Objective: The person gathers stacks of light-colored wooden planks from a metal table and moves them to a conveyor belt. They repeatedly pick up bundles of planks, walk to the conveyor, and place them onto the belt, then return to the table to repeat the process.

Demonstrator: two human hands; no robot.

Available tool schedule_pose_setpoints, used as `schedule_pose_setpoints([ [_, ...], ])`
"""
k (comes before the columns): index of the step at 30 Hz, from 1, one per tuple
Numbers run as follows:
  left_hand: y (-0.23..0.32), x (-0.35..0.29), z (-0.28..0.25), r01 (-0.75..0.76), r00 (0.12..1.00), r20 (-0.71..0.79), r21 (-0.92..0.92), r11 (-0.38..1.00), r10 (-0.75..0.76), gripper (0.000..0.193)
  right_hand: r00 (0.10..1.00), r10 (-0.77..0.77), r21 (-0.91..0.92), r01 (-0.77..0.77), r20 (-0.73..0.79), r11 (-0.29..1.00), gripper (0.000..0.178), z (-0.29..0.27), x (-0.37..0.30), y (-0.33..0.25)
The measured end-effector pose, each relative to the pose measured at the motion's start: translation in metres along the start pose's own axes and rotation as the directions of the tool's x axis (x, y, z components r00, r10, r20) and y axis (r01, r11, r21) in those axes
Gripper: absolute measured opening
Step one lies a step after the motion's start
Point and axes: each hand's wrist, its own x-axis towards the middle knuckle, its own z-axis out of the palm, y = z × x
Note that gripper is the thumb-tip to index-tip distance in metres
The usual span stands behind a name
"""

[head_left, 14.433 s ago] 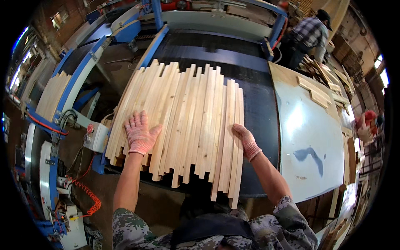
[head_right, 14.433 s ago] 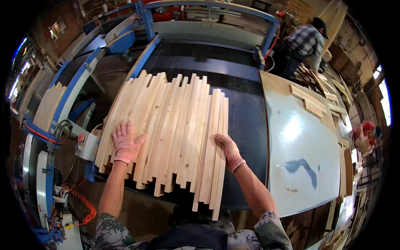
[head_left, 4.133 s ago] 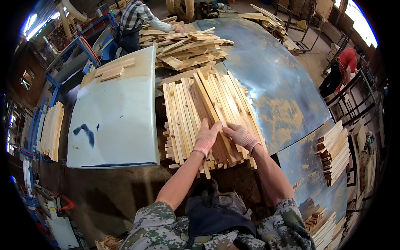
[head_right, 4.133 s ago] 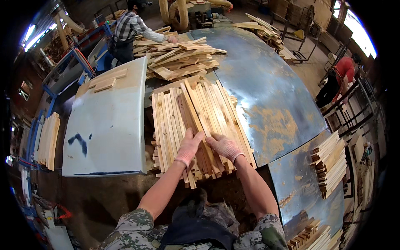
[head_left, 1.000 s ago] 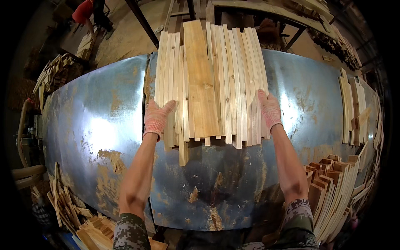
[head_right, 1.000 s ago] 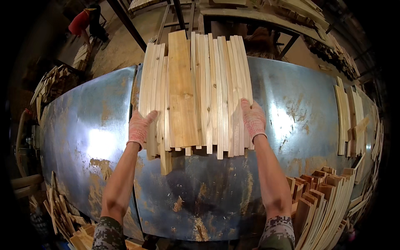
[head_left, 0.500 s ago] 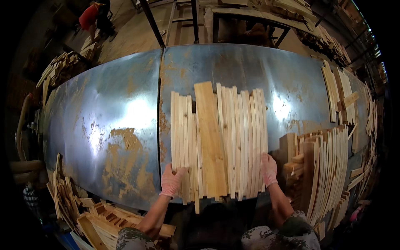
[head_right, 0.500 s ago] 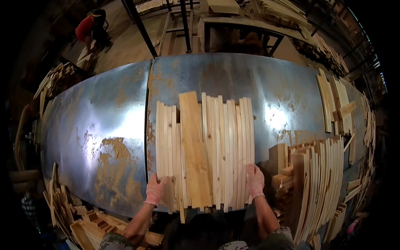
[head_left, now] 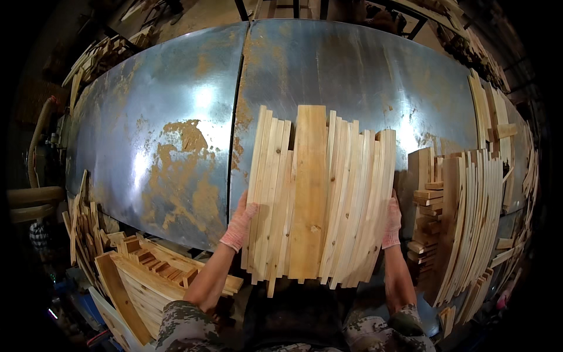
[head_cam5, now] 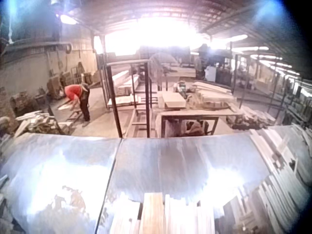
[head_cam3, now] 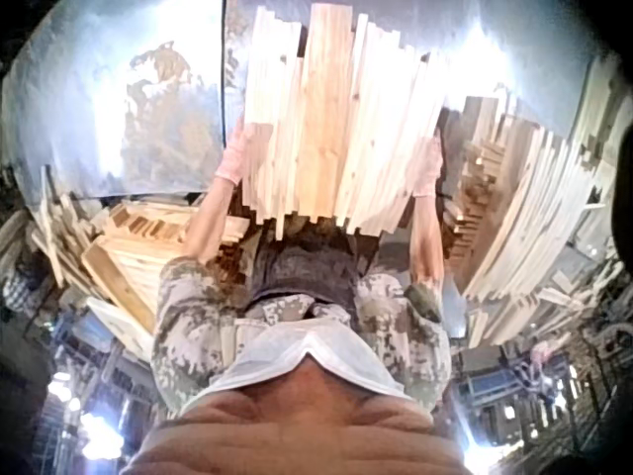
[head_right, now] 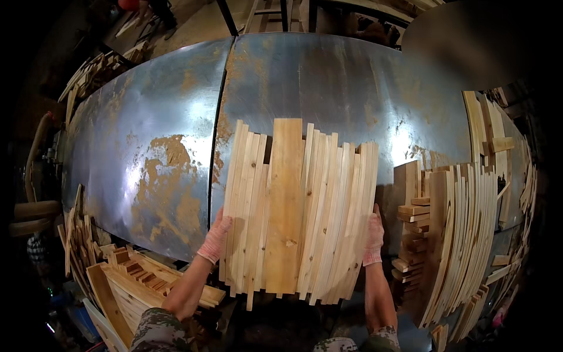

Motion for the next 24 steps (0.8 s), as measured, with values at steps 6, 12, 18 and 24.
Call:
schedule_pose_setpoints([
  [6,0.004,0.016,-0.019,0.180,0.982,0.074,-0.117,0.977,-0.172,0.087,0.934,0.353,-0.005,-0.353,0.061,0.935,0.056,0.004,0.000,-0.016],
  [12,0.000,-0.016,-0.020,0.195,0.981,0.045,-0.180,0.964,-0.190,0.052,0.809,0.548,0.084,-0.574,0.211,0.815,0.059,0.026,-0.015,-0.056],
  [18,0.004,-0.076,-0.038,0.015,0.997,0.076,-0.314,0.949,0.009,0.080,0.781,0.493,0.007,-0.536,0.385,0.844,0.084,0.044,-0.039,-0.052],
  [24,0.016,-0.174,-0.056,-0.210,0.971,-0.152,-0.171,0.963,0.185,0.095,0.629,0.458,-0.112,-0.509,0.628,0.854,0.088,0.107,-0.077,-0.102],
])
